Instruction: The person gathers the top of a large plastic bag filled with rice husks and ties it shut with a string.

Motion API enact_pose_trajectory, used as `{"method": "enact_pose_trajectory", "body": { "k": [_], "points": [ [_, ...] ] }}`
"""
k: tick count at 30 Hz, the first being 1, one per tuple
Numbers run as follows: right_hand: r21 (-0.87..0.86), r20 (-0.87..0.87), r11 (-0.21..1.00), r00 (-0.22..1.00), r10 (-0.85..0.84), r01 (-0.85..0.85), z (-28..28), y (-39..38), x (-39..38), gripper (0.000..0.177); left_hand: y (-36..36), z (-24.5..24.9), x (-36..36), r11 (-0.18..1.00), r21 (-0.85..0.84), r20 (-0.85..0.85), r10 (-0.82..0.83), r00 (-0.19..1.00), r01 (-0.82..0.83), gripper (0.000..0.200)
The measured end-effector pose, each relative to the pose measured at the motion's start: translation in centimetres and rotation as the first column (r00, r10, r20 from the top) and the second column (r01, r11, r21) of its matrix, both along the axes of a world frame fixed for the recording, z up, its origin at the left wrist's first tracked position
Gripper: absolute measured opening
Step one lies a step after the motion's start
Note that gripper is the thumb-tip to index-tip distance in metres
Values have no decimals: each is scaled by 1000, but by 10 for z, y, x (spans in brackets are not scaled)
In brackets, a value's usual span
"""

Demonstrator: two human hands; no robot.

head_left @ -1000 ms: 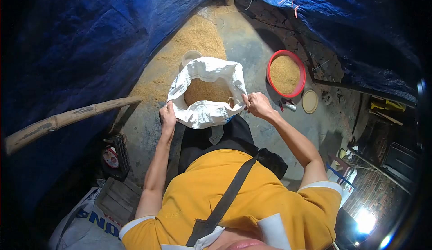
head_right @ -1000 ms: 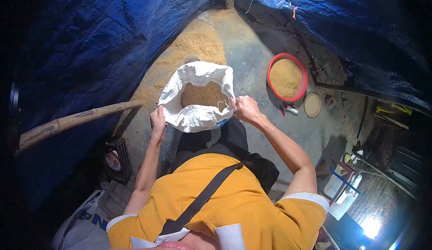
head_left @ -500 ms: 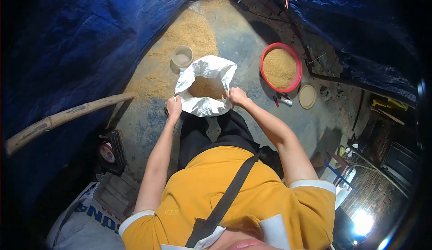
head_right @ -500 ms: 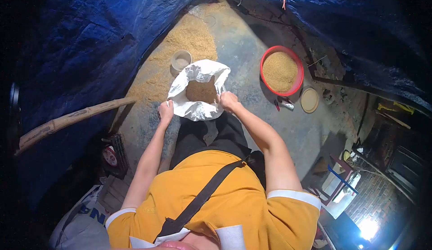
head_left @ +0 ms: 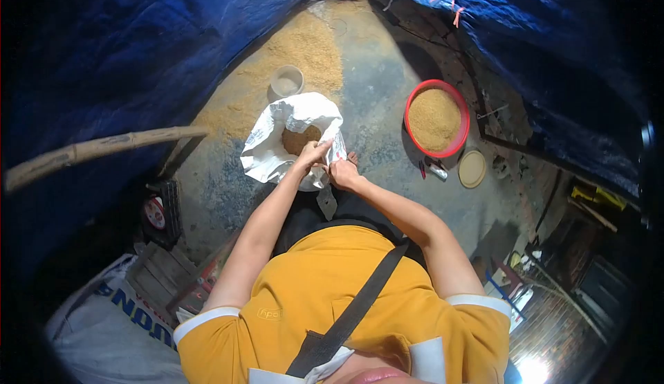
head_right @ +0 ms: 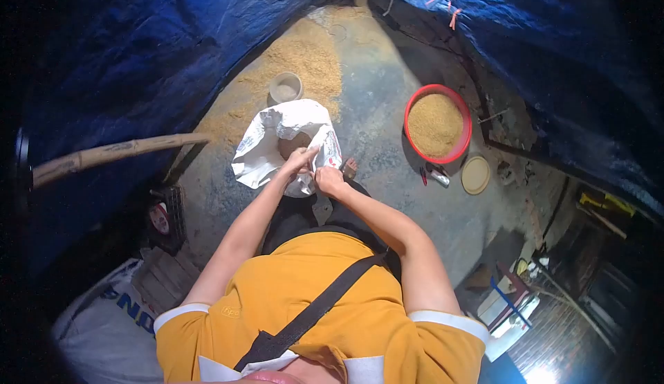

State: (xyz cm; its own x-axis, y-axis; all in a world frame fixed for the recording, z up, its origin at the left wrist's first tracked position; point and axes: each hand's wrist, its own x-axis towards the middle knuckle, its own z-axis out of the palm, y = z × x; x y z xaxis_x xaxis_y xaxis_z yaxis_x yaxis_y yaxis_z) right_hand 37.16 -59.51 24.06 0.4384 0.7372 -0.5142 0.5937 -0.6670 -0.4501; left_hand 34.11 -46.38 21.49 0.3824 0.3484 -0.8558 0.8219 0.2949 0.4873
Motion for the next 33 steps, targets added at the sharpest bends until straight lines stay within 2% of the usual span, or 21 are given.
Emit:
{"method": "enact_pose_trajectory", "body": {
  "k": [2, 3, 5, 6, 7, 9, 11, 13, 14, 15, 16, 17, 19, 21, 23, 24, 27, 29, 30, 31, 33],
  "points": [
    [32, -29, 999, 999, 15, -14, -10, -4, -5, 41, 2, -21, -14, 919, -355, 137, -130, 982, 171, 45],
    [34, -34, 999, 999, 31, -29, -10, -5, -6, 41, -4, -21, -21, 922, -355, 131, -115, 985, 155, 45],
    [79, -92, 995, 994, 63, -56, -11, -7, 0, 40, -19, -21, -28, 981, -16, 279, 192, 941, -195, 35],
    [104, -105, 991, 990, 95, -84, -3, -5, 4, 40, -25, -47, -36, 942, 192, 370, 190, 909, -275, 33],
    [101, -103, 991, 989, 102, -92, 4, -2, 10, 40, -26, -47, -39, 941, 188, 372, 198, 907, -283, 33],
    [-3, -40, 999, 998, 54, -54, 16, 11, 33, 36, -27, -47, -43, 882, 390, 434, 78, 897, -266, 32],
    [66, 43, 997, 998, -35, 32, 30, 30, 57, 28, -28, -22, -45, 887, 438, 357, -22, 934, -146, 32],
    [123, 145, 992, 988, -56, 38, 50, 59, 64, 45, -38, 9, -42, 882, 471, 409, -192, 892, -26, 38],
    [125, 144, 992, 989, -40, 22, 49, 71, 60, 45, -45, -32, -48, 688, 686, 188, -485, 854, 239, 45],
    [76, 206, 992, 975, 82, -99, 48, 85, 52, 60, -56, -36, -58, 635, 771, 379, -512, 771, 42, 48],
    [20, 261, 976, 944, 203, -215, 47, 98, 43, 77, -56, -19, -60, 617, 787, 414, -537, 735, 8, 45],
    [21, 257, 974, 942, 214, -227, 42, 105, 32, 77, -55, -3, -63, 601, 799, 445, -562, 697, -26, 41],
    [-51, 458, 894, 785, 417, -445, 31, 114, 7, 95, -61, 1, -77, 666, 742, 377, -513, 771, 80, 39],
    [-102, 440, 864, 757, 484, -493, 15, 120, -5, 90, -59, 3, -86, 730, 660, 299, -471, 830, 177, 36],
    [-32, 612, 844, 657, 440, -536, -14, 120, -18, 85, -53, 13, -94, 707, 651, 386, -621, 683, 275, 35],
    [2, 293, 856, 819, 493, -516, 1, 122, -11, 68, -49, 33, -93, 717, 643, 345, -586, 733, 270, 36],
    [188, 253, 937, 936, 245, -295, -47, 113, 9, 42, -36, 45, -102, 805, 506, 272, -490, 828, 309, 32],
    [149, 198, 983, 977, 76, -106, -25, 115, 34, 20, -35, 37, -108, 788, 558, 226, -446, 866, 260, 30],
    [160, 169, 987, 984, -60, 33, -24, 115, 42, 15, -33, 32, -111, 751, 628, 243, -438, 865, 204, 30],
    [158, 178, 987, 983, -51, 23, -29, 110, 47, 15, -30, 25, -114, 706, 693, 261, -430, 864, 143, 31],
    [74, 138, 979, 971, -197, 188, -35, 99, 53, 18, -30, 31, -120, 787, 596, 210, -344, 915, 160, 42]
  ]
}}
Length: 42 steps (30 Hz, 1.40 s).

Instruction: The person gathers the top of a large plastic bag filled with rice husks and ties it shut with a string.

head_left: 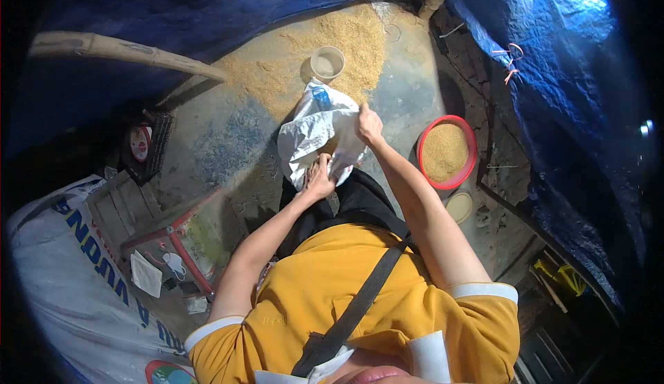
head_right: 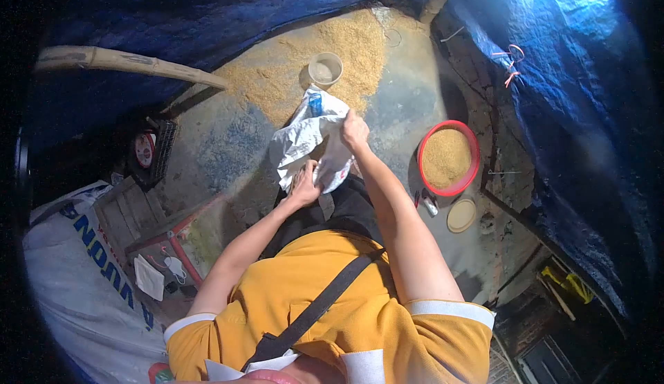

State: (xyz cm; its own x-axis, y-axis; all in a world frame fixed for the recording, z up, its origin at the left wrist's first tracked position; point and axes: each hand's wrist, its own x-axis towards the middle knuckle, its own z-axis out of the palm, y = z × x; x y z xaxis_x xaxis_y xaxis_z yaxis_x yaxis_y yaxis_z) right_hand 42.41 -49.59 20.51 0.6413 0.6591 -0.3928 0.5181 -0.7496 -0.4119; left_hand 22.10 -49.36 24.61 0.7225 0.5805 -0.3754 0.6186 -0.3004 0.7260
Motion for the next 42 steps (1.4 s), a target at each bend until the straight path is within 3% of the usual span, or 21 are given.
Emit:
{"method": "enact_pose_trajectory", "body": {
  "k": [2, 4, 8, 9, 10, 12, 15, 18, 20, 24, 28, 29, 30, 32, 33, 34, 35, 37, 39, 40, 42],
  "points": [
    [-33, -15, 998, 999, -49, 49, 5, -8, -5, 20, -5, 0, -18, 990, 80, -156, -103, 982, 117, 47],
    [-73, -23, 991, 993, -115, 113, 8, -7, -6, 23, -8, -36, -42, 962, -50, -304, -270, 914, 268, 33],
    [-120, -42, 985, 991, -126, 120, -1, -5, -12, 25, -4, -57, -52, 963, -186, -125, 176, 976, -197, 24],
    [-127, -73, 986, 991, -114, 104, 4, 0, -12, 26, -12, -85, -56, 937, 69, 54, 340, 939, -343, 24],
    [-131, -103, 987, 989, -102, 88, 15, 6, -14, 28, 0, -91, -51, 921, 27, 123, 383, 915, -389, 26],
    [-136, -145, 986, 983, -112, 92, 28, 10, -15, 30, 16, -82, -41, 903, -203, 35, 393, 919, -379, 29],
    [97, -124, 994, 992, -37, 49, 30, 6, -13, 27, 20, -53, -33, 917, -234, -39, 323, 946, -322, 28],
    [169, -168, 982, 985, -50, 79, 61, 4, -6, 25, 35, -5, -28, 921, -277, -168, 235, 957, -275, 29],
    [191, -159, 976, 984, -75, 105, 65, -8, 7, 23, 49, 38, -22, 961, -194, -152, 169, 974, -197, 29],
    [233, -220, 950, 963, -156, 207, 76, -53, 34, 20, 79, 107, -3, 999, -49, 87, -3, 996, 7, 23],
    [223, -318, 934, 927, -200, 278, 76, -99, 29, 19, 97, 108, 11, 980, 97, 44, -181, 983, 176, 18],
    [108, -357, 941, 896, -264, 320, 73, -104, 27, 20, 102, 97, 12, 966, 146, 11, -218, 976, 214, 18],
    [103, -360, 938, 891, -276, 332, 67, -105, 22, 20, 105, 86, 15, 948, 193, -24, -253, 967, 253, 18],
    [51, -495, 785, 698, -517, 617, 33, -110, 14, 14, 108, 49, 19, 930, 235, -63, -275, 960, 282, 18],
    [15, -422, 798, 728, -541, 602, -8, -117, 12, 16, 105, 23, 17, 903, 284, -92, -308, 947, 322, 16],
    [-20, -430, 768, 688, -585, 640, -11, -115, 9, 17, 105, 8, 19, 871, 333, -121, -341, 932, 362, 14],
    [32, -406, 779, 720, -563, 626, -42, -118, 9, 18, 109, 9, 26, 867, 334, -121, -350, 929, 371, 14],
    [64, -381, 786, 743, -550, 615, -34, -120, 3, 18, 108, 13, 33, 839, 396, -125, -353, 927, 373, 10],
    [-181, -506, 795, 638, -580, 579, -7, -116, 8, 30, 109, 11, 27, 827, 434, -112, -344, 932, 357, 8],
    [-179, -509, 794, 636, -580, 581, -2, -118, 11, 30, 110, 16, 26, 812, 474, -97, -336, 937, 341, 6],
    [-171, -385, 916, 831, -402, 364, 9, -125, 21, 33, 106, 24, 22, 811, 487, -82, -329, 941, 326, 6]
  ]
}}
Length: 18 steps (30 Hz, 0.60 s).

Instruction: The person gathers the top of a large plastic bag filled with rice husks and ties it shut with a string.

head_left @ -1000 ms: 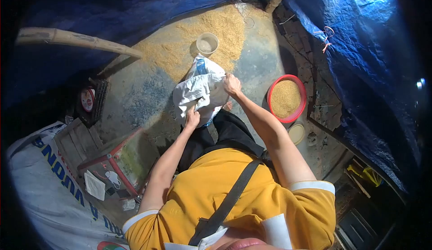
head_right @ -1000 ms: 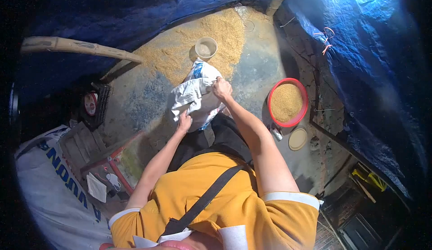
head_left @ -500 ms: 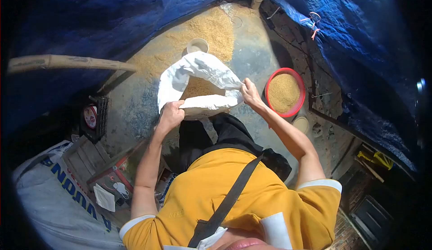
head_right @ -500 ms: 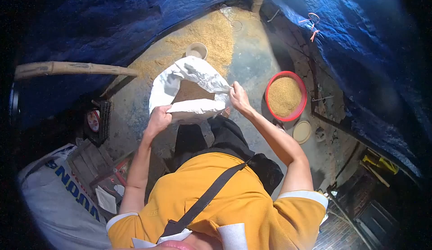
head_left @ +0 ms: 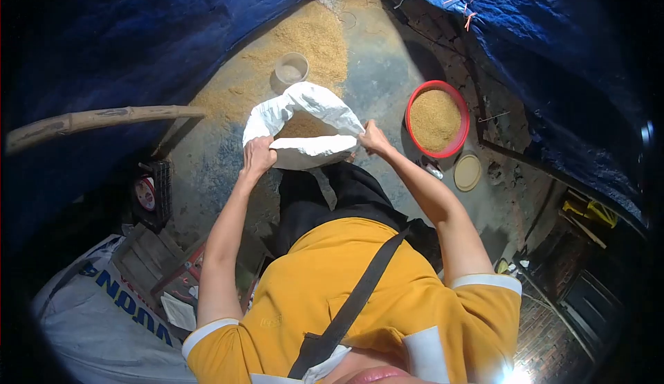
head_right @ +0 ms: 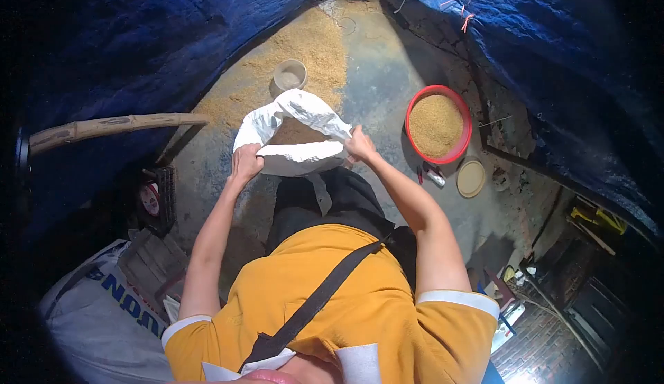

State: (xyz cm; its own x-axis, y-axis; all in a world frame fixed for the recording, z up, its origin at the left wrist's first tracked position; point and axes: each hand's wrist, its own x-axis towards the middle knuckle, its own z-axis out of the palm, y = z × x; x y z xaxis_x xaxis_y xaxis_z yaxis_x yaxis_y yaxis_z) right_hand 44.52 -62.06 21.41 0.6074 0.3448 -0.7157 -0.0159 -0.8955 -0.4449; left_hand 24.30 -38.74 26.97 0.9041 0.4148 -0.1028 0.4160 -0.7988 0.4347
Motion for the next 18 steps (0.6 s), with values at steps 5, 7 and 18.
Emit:
{"method": "enact_pose_trajectory", "body": {
  "k": [5, 7, 18],
  "points": [
    [-21, 679, 866, 629, 380, -500, 68, 51, -20, 23, -7, 2, -8, 999, 18, 28, -41, 999, 40, 7],
    [-41, 591, 703, 550, 590, -710, 53, 75, -30, 19, -9, 5, -8, 999, 27, 35, -34, 999, 33, 7],
    [-599, -149, -256, -209, 967, -759, 14, 74, -40, 40, -14, 14, -23, 989, -143, 59, -16, 998, 24, 16]
  ]
}}
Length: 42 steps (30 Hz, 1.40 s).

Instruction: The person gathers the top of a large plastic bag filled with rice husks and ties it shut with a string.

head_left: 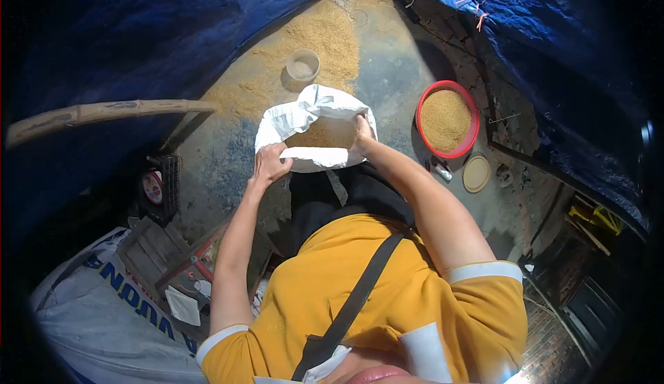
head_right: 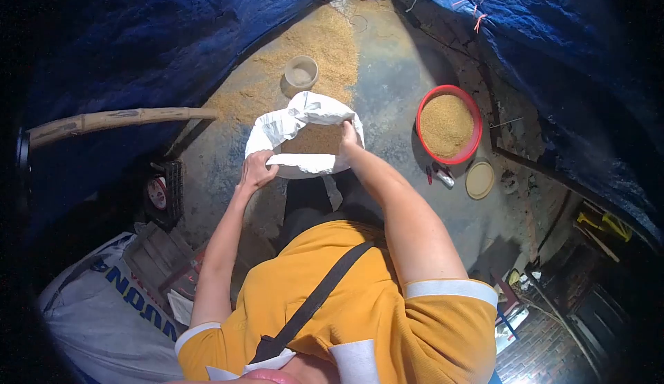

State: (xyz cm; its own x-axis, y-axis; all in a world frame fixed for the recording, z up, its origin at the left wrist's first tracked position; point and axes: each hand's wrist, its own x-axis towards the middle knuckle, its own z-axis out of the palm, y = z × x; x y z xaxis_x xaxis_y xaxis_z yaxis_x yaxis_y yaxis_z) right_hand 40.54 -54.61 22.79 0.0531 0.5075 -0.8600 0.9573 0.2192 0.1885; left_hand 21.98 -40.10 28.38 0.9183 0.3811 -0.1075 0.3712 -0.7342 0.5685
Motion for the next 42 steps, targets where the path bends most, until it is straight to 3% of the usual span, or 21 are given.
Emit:
{"method": "enact_pose_trajectory", "body": {
  "k": [4, 5, 6, 8, 9, 10, 12, 14, 17, 20, 23, 25, 26, 28, 30, 32, 34, 36, 38, 40, 42],
  "points": [
    [14, 112, 992, 986, 123, -125, 16, -10, 23, 44, 5, -4, 0, 1000, -15, 42, 14, 999, -13, 23],
    [106, 26, 987, 993, 114, -116, 31, -13, 28, 29, 8, -6, 1, 1000, -14, 42, 15, 999, -14, 23],
    [108, 26, 987, 993, 114, -116, 35, -14, 30, 29, 12, -8, 3, 998, -38, -94, 54, 994, -58, 23],
    [364, -303, 907, 948, -99, 211, 39, -17, 33, 19, 16, -12, 6, 993, -55, -226, 89, 970, -104, 25],
    [591, -393, 767, 920, 4, 250, 40, -23, 34, 16, 16, -10, 7, 990, -50, -186, 121, 975, -133, 26],
    [590, -393, 768, 919, 2, 250, 39, -30, 37, 16, 15, -9, 8, 986, -47, -147, 152, 977, -161, 29],
    [687, -583, 556, 812, 36, 468, 35, -41, 44, 19, 21, -13, 10, 985, -41, -277, 151, 949, -169, 25],
    [717, -564, 505, 826, 16, 480, 28, -54, 51, 21, 26, -18, 9, 983, -25, -400, 158, 903, -183, 27],
    [694, -506, 454, 827, -244, 559, 44, -73, 59, 18, 30, -27, 9, 976, 114, -496, 217, 841, -185, 48],
    [700, -505, 400, 806, -308, 592, 43, -83, 59, 19, 30, -36, 17, 981, 176, -517, 160, 841, -79, 36],
    [679, -467, 414, 792, -394, 606, 38, -77, 53, 18, 27, -62, 27, 971, 233, -716, 133, 685, 54, 20],
    [645, -459, 455, 787, -412, 614, 48, -63, 45, 20, 22, -73, 24, 955, 266, -716, 107, 690, 128, 16],
    [730, -356, 492, 879, -318, 474, 47, -59, 41, 21, 19, -77, 20, 935, 294, -722, 83, 687, 196, 14],
    [721, -433, 543, 892, -132, 430, 38, -52, 33, 23, 12, -83, 15, 932, 316, -711, 108, 695, 179, 13],
    [434, -523, 801, 839, -148, 412, 30, -35, 22, 23, 7, -86, 10, 853, 428, -743, 144, 653, 299, 15],
    [427, -540, 810, 832, -128, 402, 19, -26, 9, 25, 7, -93, 7, 871, 419, -751, 173, 637, 257, 17],
    [299, -377, 915, 914, -148, 271, 6, -21, 1, 27, 5, -85, 6, 742, 542, -708, 152, 690, 393, 15],
    [301, -361, 902, 913, -192, 309, -11, -18, 4, 29, 12, -91, 2, 744, 577, -669, 194, 717, 337, 15],
    [165, -274, 923, 915, -295, 347, 5, -11, 13, 31, 17, -92, 0, 652, 593, -683, 98, 723, 472, 17],
    [217, -254, 904, 915, -313, 370, 24, -15, 20, 30, 16, -81, 3, 713, 572, -678, 134, 723, 405, 18],
    [401, -331, 734, 834, -442, 548, 15, -16, 27, 27, 17, -74, 3, 669, 608, -662, 130, 738, 427, 21]
  ]
}}
